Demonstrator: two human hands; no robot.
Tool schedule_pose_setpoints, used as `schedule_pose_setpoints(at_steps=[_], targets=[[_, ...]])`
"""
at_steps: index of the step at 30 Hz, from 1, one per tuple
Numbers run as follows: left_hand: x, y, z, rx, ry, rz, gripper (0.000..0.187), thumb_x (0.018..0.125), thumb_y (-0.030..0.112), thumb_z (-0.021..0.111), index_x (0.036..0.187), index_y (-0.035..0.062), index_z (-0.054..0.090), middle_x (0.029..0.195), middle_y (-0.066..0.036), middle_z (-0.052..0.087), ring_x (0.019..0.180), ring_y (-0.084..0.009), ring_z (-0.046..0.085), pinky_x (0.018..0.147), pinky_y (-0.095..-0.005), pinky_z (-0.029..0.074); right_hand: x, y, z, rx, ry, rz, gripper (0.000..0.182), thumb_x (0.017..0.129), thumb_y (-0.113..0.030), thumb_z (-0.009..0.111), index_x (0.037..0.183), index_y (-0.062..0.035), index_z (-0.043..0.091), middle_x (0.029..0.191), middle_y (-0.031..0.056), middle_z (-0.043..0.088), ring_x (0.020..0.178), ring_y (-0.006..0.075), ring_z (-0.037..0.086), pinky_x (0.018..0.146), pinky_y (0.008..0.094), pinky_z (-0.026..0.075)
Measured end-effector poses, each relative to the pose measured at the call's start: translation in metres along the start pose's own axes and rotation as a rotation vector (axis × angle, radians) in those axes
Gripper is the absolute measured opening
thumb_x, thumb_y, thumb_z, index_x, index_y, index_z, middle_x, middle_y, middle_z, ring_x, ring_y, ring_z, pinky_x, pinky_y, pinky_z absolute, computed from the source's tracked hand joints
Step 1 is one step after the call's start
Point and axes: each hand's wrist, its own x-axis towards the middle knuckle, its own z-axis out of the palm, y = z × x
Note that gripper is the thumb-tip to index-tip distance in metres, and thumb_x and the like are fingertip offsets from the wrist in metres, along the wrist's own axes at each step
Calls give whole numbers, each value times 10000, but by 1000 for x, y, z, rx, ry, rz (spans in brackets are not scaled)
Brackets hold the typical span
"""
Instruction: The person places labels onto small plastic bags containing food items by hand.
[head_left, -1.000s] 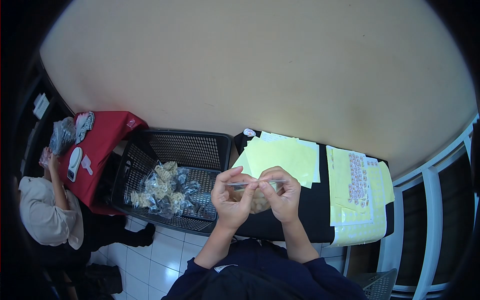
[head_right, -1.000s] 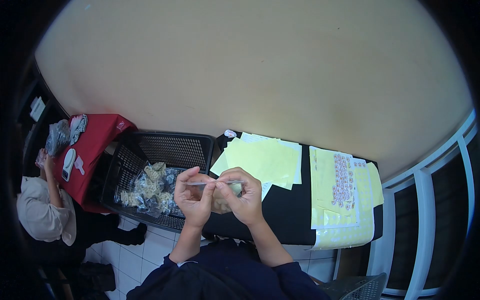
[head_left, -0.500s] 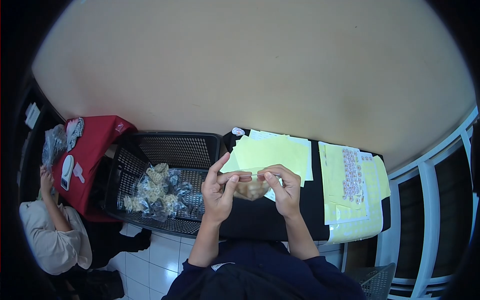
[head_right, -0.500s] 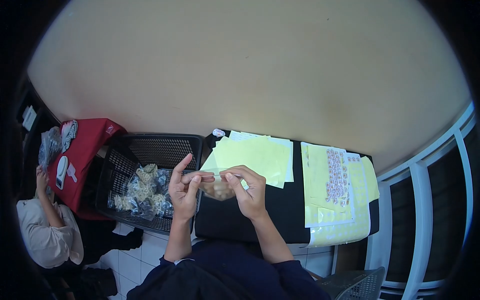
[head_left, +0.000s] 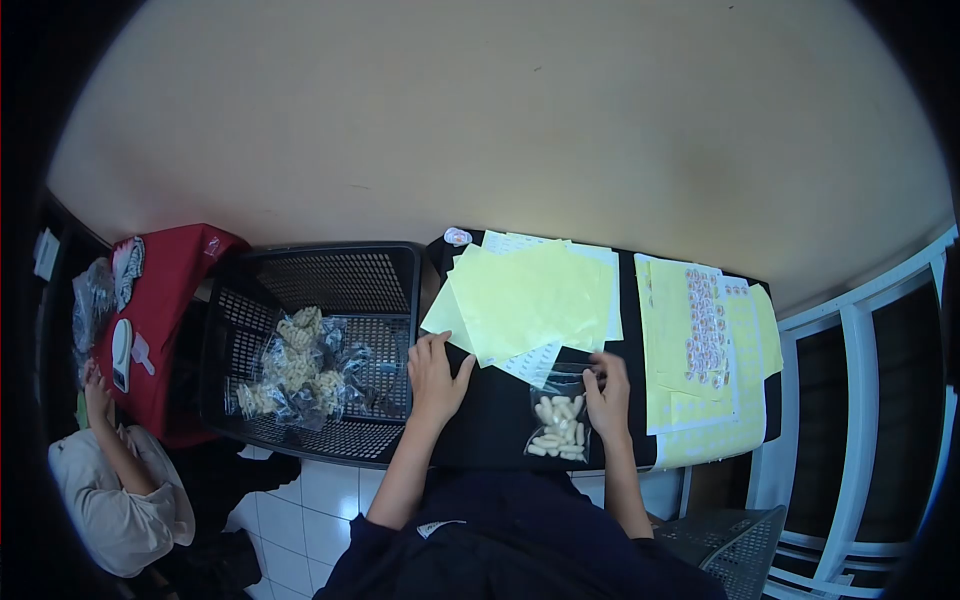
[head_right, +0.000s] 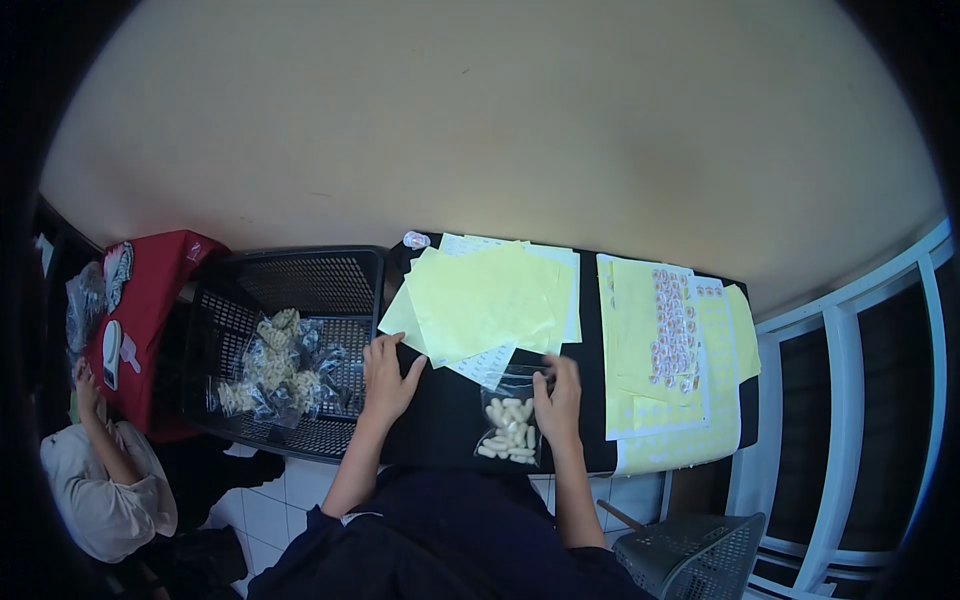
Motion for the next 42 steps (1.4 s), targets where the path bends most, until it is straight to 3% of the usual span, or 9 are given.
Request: schedule_pose_setpoints(at_steps=[2,7,17,20,25,27,30,33,42], targets=[[5,0,7,97,-15,-33,488,774,186,582,1167,-22,381,1174,-184,340,1095,-326,307,933,-427,239,7,-17,-3,-293,112,-97,406,705,-77,591,1092,-9,487,1123,156,440,1048,330,414,891,386,324],[12,-10,18,62,157,-52,508,765,145,578,1188,-13,346,1227,-207,289,1142,-345,254,950,-451,197,15,-53,55,-244,-170,-333,478,689,-160,664,1100,17,492,1205,184,447,1148,320,408,945,407,332],[-5,-2,11,-86,198,8,513,742,149,618,1180,31,379,1167,-141,379,1091,-272,349,928,-389,256,17,-49,92,-326,-227,-302,360,713,-157,647,1029,-14,552,1116,148,524,1052,312,496,870,383,413],[-3,-5,13,-435,19,-87,458,779,165,594,1154,-6,393,1076,-135,465,974,-221,462,833,-312,368,21,-69,72,-127,-277,-109,297,701,-121,645,980,-39,583,1015,123,558,948,287,549,779,353,455],[-6,7,18,-1321,-418,-407,368,901,261,446,1146,-12,410,968,-64,538,835,-135,545,638,-243,455,9,-98,47,-70,-355,-419,328,684,-79,657,998,-27,581,866,102,557,834,278,570,727,337,463],[-12,14,16,-1333,-367,-404,346,915,247,415,1164,7,402,1014,-83,521,884,-139,535,644,-249,459,1,-98,48,-51,-275,-428,319,678,-85,669,984,-43,587,879,99,566,858,277,567,777,356,453],[-23,13,17,-1432,-332,-534,400,930,223,356,1268,18,292,1210,-127,415,1100,-187,441,899,-324,386,-11,-92,50,-79,-129,-485,274,675,-97,679,935,-55,604,887,87,580,901,262,562,847,404,419],[-29,17,24,-1384,-176,-506,392,924,248,393,1210,-18,354,1110,-107,481,960,-146,507,760,-259,432,-23,-89,48,-132,-120,-534,227,678,-112,684,887,-57,616,922,77,600,959,251,559,902,450,373],[-34,30,11,-1114,-164,-393,292,875,181,499,1058,-47,497,948,-106,570,845,-131,551,718,-243,436,-37,-91,46,-99,-23,-433,170,696,-104,664,859,-71,631,874,48,600,941,234,559,905,421,370]])
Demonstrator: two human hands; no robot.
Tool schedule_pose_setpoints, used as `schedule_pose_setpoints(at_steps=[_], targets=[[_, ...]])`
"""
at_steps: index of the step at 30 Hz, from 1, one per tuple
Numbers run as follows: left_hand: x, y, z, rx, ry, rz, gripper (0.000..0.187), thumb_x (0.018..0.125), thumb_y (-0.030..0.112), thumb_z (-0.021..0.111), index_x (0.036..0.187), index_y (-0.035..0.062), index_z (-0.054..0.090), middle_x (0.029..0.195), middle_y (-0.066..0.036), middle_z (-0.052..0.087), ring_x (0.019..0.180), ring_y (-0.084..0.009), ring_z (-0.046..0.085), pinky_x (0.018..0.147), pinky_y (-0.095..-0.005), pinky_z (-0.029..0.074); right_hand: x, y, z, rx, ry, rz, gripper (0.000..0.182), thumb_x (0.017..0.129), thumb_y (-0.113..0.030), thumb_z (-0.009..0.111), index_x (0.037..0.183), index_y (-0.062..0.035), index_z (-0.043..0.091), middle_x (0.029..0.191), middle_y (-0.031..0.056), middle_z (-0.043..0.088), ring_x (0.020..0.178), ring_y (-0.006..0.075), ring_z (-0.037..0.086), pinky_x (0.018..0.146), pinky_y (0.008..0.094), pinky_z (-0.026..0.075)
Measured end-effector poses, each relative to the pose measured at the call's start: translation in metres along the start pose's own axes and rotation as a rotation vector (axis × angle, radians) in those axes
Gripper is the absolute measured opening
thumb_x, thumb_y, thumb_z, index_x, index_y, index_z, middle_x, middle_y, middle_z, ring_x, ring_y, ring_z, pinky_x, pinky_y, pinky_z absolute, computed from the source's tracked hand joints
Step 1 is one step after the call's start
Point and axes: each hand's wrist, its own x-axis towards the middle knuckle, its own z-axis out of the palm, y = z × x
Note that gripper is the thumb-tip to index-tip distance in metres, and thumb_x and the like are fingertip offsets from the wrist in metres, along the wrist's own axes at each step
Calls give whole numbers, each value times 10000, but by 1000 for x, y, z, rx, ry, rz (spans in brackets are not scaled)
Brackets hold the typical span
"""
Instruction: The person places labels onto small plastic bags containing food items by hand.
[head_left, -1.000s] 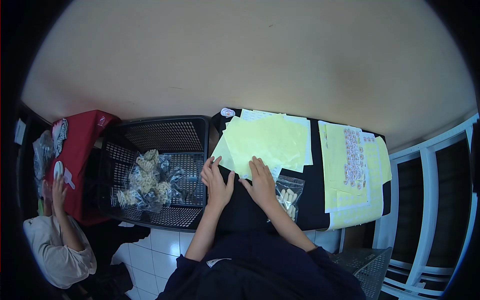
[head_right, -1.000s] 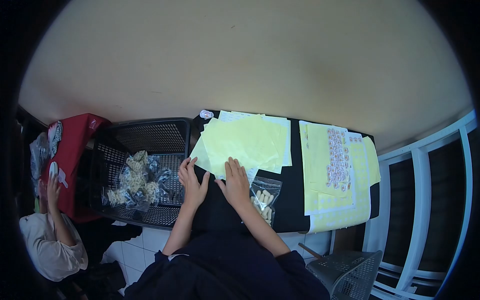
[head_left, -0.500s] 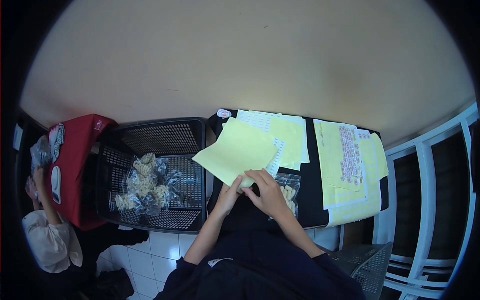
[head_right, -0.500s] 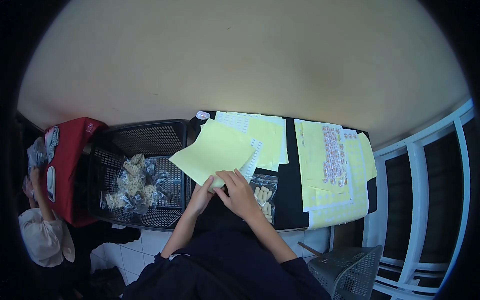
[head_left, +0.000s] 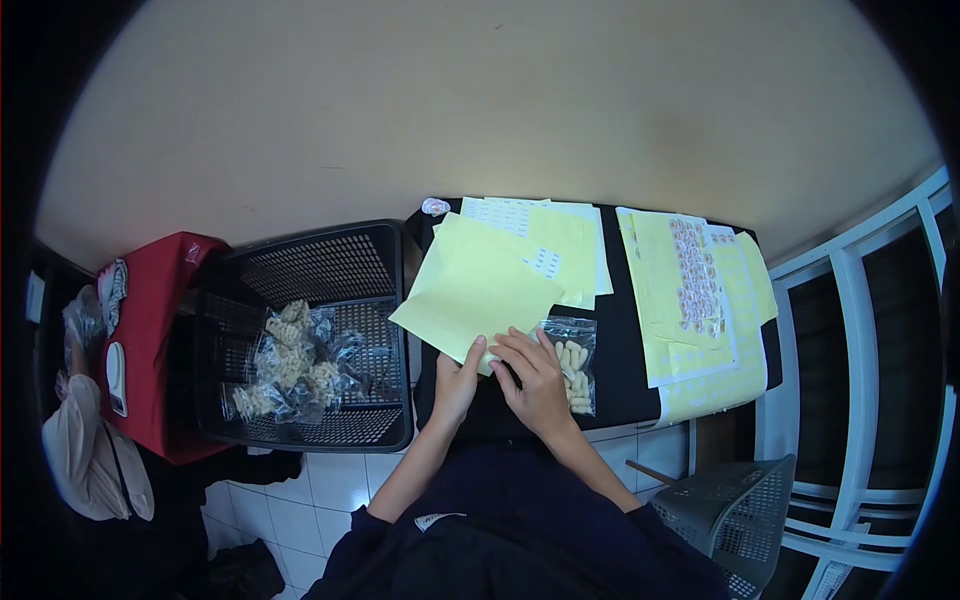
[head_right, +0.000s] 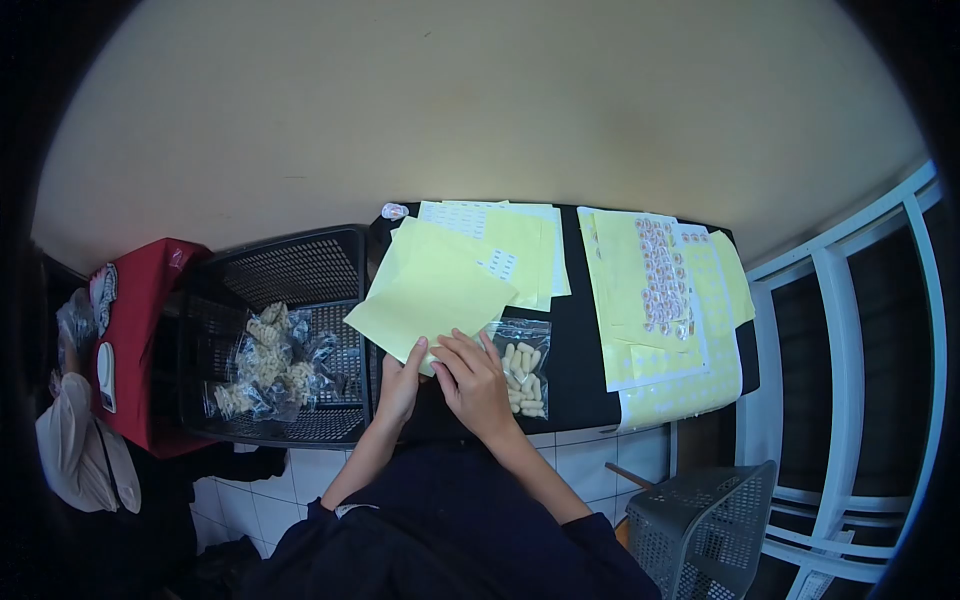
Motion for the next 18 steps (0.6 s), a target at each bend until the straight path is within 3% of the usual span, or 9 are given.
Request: schedule_pose_setpoints(at_steps=[4,6,10,12,13,15,16,17,18], targets=[[-6,-3,-1,77,16,-25,259,845,135,541,1018,-55,506,921,-104,578,812,-136,558,702,-249,440,-5,-4,-7,-69,33,-55,172,677,-75,669,844,-81,627,860,44,594,889,243,556,840,411,393],[-7,-14,-1,43,59,221,267,832,118,557,1015,-64,488,907,-98,575,816,-138,554,711,-247,436,-10,-5,-8,-41,38,-68,169,670,-66,671,832,-83,625,856,47,591,867,244,554,812,408,401],[-10,-22,-7,108,135,249,307,815,113,582,1029,-75,466,908,-116,572,840,-154,553,734,-247,427,-19,-7,-7,136,-13,-54,139,682,-36,658,802,-40,588,842,79,584,834,243,555,770,363,414],[-5,-29,-13,518,282,589,323,833,175,565,1016,-67,458,800,-120,590,732,-157,587,654,-241,452,-22,-13,-11,419,9,122,94,714,13,617,780,0,552,822,114,584,793,238,574,721,293,436],[-10,-14,-13,520,280,586,323,833,175,565,1016,-67,458,800,-120,590,732,-157,587,654,-241,452,-20,-12,-18,440,38,136,86,727,35,595,784,4,538,828,119,587,779,206,582,707,273,444],[-23,21,-18,592,-142,-335,338,842,262,551,945,-52,480,653,-99,584,566,-150,587,529,-237,457,-26,3,-21,511,60,285,87,745,42,579,800,1,525,829,100,589,803,164,576,729,266,445],[-26,26,-22,756,-285,-433,345,850,309,531,847,-34,504,550,-63,557,446,-131,549,427,-236,429,-30,14,-21,599,63,364,83,767,43,568,813,-1,513,829,80,587,813,130,570,743,253,447],[-29,31,-24,758,-291,-433,345,850,309,531,847,-34,504,550,-63,557,446,-131,549,427,-236,429,-33,21,-23,666,75,476,71,779,42,561,810,0,514,831,71,582,809,122,572,745,240,446],[-33,36,-26,746,-500,-407,313,857,292,525,823,-19,512,550,-52,550,459,-113,543,432,-223,419,-34,24,-28,706,98,513,73,781,40,561,815,1,510,825,66,579,800,119,570,740,235,445]])
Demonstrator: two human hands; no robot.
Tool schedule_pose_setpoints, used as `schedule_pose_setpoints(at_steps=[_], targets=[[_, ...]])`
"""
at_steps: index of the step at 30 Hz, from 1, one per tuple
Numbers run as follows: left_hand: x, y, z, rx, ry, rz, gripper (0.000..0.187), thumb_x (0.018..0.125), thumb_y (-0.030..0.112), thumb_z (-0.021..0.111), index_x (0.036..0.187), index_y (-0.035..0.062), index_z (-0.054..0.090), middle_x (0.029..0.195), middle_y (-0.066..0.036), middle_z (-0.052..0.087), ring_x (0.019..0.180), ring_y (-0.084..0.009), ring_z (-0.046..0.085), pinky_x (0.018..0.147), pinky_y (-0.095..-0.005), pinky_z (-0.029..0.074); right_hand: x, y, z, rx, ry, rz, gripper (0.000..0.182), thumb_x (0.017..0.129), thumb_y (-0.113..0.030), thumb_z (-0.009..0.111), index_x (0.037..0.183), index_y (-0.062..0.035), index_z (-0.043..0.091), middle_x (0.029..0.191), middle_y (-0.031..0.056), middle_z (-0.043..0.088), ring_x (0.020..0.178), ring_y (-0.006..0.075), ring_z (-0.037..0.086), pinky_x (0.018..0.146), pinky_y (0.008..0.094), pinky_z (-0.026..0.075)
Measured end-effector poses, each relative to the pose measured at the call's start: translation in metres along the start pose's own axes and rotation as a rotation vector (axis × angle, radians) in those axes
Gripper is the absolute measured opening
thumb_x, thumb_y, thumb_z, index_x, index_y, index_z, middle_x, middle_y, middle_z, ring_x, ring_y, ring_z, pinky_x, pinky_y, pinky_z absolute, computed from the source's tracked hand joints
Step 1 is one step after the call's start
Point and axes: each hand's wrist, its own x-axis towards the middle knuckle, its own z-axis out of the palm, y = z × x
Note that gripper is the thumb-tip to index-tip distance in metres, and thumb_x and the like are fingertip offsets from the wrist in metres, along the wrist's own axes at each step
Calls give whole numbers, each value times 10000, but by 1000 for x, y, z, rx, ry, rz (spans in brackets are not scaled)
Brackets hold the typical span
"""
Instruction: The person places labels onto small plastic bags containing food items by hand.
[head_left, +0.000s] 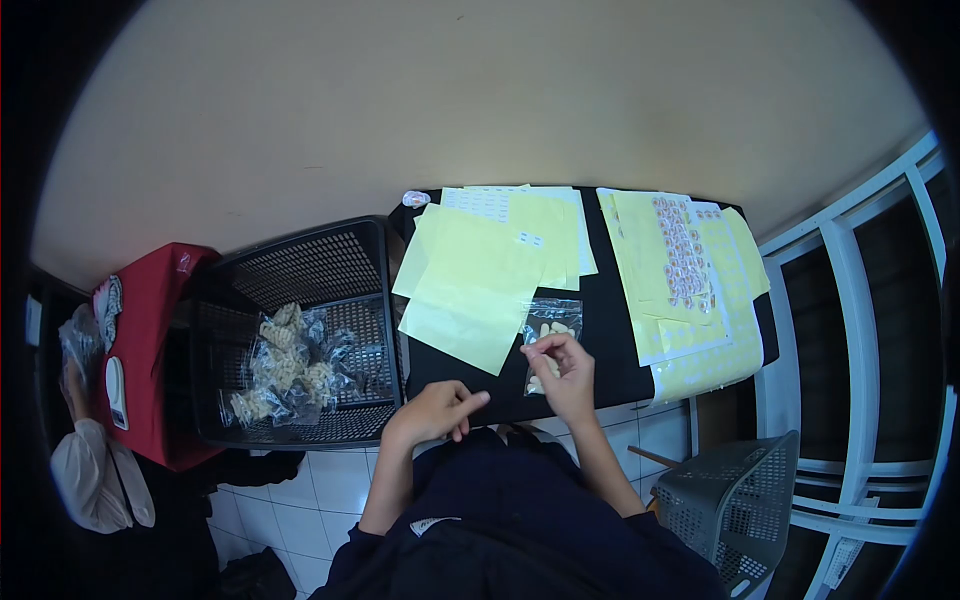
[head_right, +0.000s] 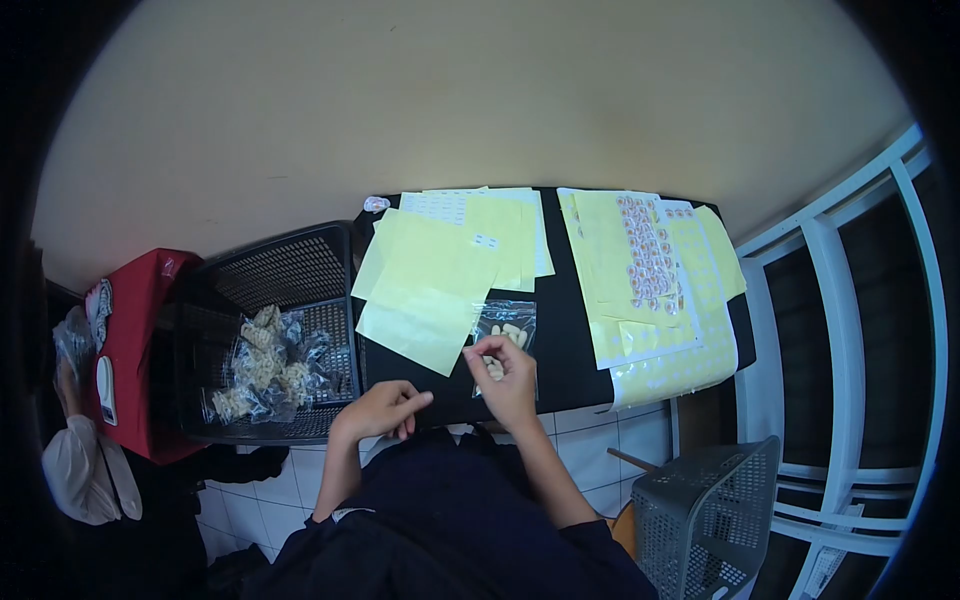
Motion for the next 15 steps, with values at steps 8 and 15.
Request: schedule_pose_setpoints(at_steps=[8,15], targets=[[23,47,26,-10,329,686,157,761,132,630,837,10,565,616,-4,408,530,-81,356,477,-212,304,6,-23,-14,-308,-156,-155,189,760,16,568,939,18,507,774,51,568,727,111,547,691,238,433],[32,48,25,176,251,751,134,720,101,654,808,31,583,613,11,354,557,-71,331,497,-222,284,3,-37,-19,-544,-213,-242,440,716,-26,577,1125,-8,414,739,75,552,688,169,546,674,287,423]])
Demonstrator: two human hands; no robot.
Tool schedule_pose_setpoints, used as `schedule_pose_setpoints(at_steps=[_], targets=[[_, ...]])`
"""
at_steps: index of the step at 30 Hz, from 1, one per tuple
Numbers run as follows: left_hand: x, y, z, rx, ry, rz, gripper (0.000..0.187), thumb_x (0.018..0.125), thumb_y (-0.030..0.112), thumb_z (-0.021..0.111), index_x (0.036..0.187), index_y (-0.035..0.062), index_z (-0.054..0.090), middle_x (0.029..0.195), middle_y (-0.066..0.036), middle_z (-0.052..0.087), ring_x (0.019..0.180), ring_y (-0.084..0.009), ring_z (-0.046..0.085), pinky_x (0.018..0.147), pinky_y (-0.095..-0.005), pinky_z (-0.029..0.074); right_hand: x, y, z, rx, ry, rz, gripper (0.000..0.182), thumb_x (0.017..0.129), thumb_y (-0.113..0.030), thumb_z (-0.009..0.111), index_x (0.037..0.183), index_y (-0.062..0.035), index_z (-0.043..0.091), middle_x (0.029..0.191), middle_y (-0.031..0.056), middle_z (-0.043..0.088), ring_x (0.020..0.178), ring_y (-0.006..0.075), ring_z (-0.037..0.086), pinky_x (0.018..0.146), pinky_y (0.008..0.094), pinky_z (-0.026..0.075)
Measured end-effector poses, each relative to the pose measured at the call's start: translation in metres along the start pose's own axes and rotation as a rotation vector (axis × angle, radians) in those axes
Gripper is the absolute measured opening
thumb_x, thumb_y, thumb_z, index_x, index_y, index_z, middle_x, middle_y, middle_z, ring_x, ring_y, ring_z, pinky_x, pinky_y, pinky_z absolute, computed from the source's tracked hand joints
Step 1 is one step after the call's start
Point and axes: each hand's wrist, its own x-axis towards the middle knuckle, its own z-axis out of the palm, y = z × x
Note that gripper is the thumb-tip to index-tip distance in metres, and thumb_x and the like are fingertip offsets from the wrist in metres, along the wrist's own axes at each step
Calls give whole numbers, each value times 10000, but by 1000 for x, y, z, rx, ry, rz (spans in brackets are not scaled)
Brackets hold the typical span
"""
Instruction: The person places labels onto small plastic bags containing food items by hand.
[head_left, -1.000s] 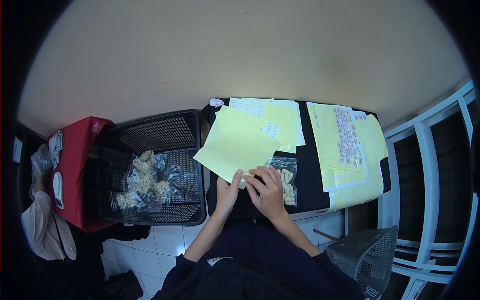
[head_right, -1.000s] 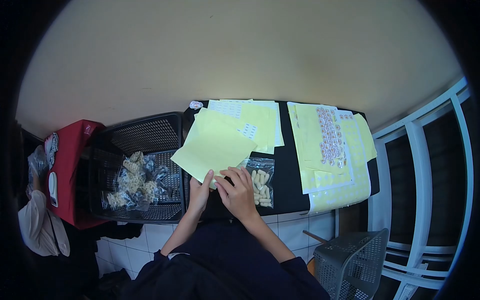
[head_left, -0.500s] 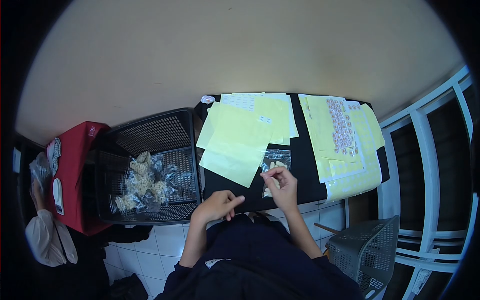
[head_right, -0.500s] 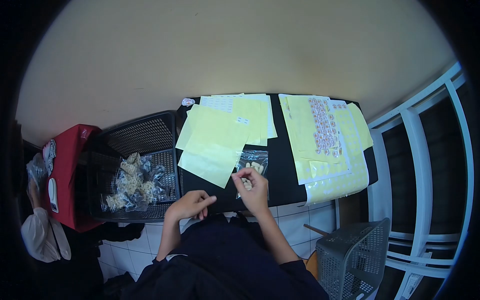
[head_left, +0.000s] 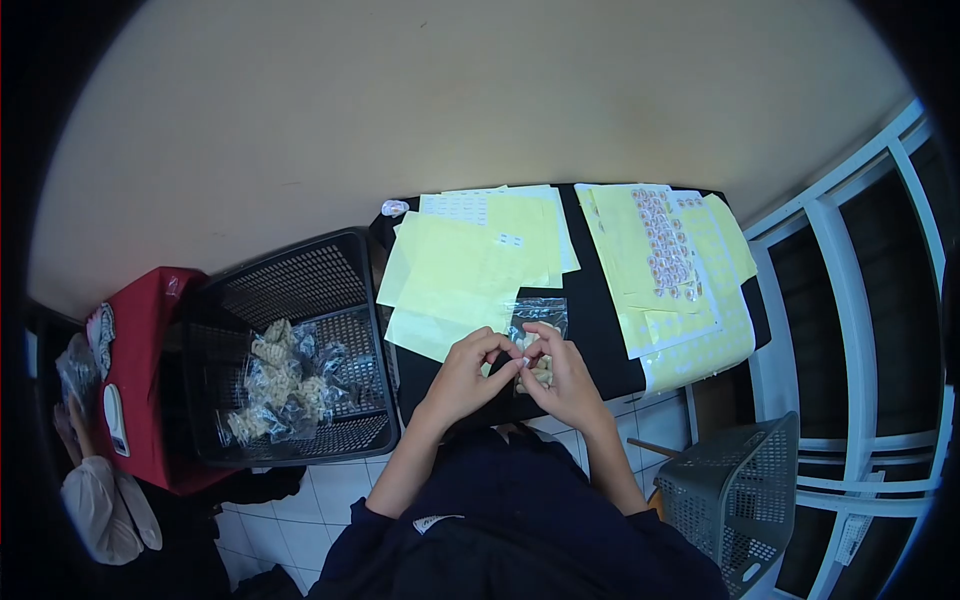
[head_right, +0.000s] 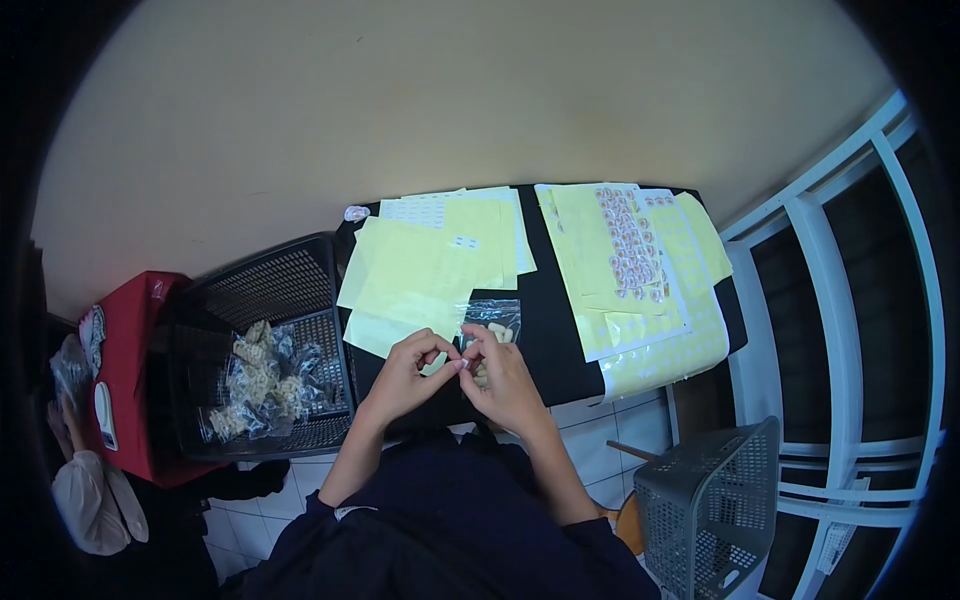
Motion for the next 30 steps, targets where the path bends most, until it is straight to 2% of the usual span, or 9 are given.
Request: schedule_pose_setpoints(at_steps=[3,4,6,10,23,25,26,28,30], targets=[[-2,-11,5,-61,-7,45,146,729,106,649,827,28,575,618,14,353,566,-69,330,495,-217,280,-1,0,0,117,27,94,489,702,-34,575,1153,-10,388,729,79,546,690,212,554,703,322,408],[-3,-14,8,-173,20,-36,151,734,107,644,837,26,570,618,13,355,572,-70,330,499,-213,282,-2,0,1,261,51,195,499,696,-34,573,1158,-14,387,728,75,542,698,213,552,724,326,398],[-5,-13,13,-286,42,-117,157,739,109,640,847,23,565,619,12,357,579,-72,331,502,-210,284,-4,0,2,212,16,181,518,698,-40,570,1176,-15,370,732,71,539,705,212,550,750,332,385],[-8,-9,16,-152,13,-32,155,746,102,631,858,19,563,634,5,371,586,-77,340,517,-210,300,-7,-2,2,-60,-36,45,580,706,-67,569,1226,-10,319,740,69,535,715,218,545,799,351,357],[-6,-2,7,47,-55,51,116,701,79,661,776,14,601,617,-23,415,570,-113,385,537,-231,329,-10,-1,-2,-124,-107,89,728,686,-92,601,1303,2,225,760,74,536,749,220,542,839,359,325],[-6,-2,8,110,-81,77,119,697,78,664,772,12,601,613,-21,416,566,-113,391,535,-233,329,-11,-1,-3,-142,-105,76,697,680,-76,612,1279,2,263,748,79,536,710,205,546,771,323,370],[-6,-5,10,8,-22,87,98,717,72,651,774,15,596,614,-10,419,564,-98,388,530,-223,326,-11,0,-1,-143,-101,78,697,680,-76,612,1279,2,263,748,79,536,710,205,546,771,323,370],[-5,-17,20,-94,29,100,77,737,66,637,776,18,591,614,1,421,561,-82,385,526,-212,322,-12,5,8,261,150,226,530,710,-48,622,1185,4,393,708,37,520,644,125,523,655,241,395],[-6,-28,35,-731,229,-147,49,771,52,622,791,35,581,615,42,378,556,-47,352,515,-187,311,-15,17,21,487,206,285,418,728,-42,623,1108,3,453,694,7,503,634,84,498,613,208,384]])
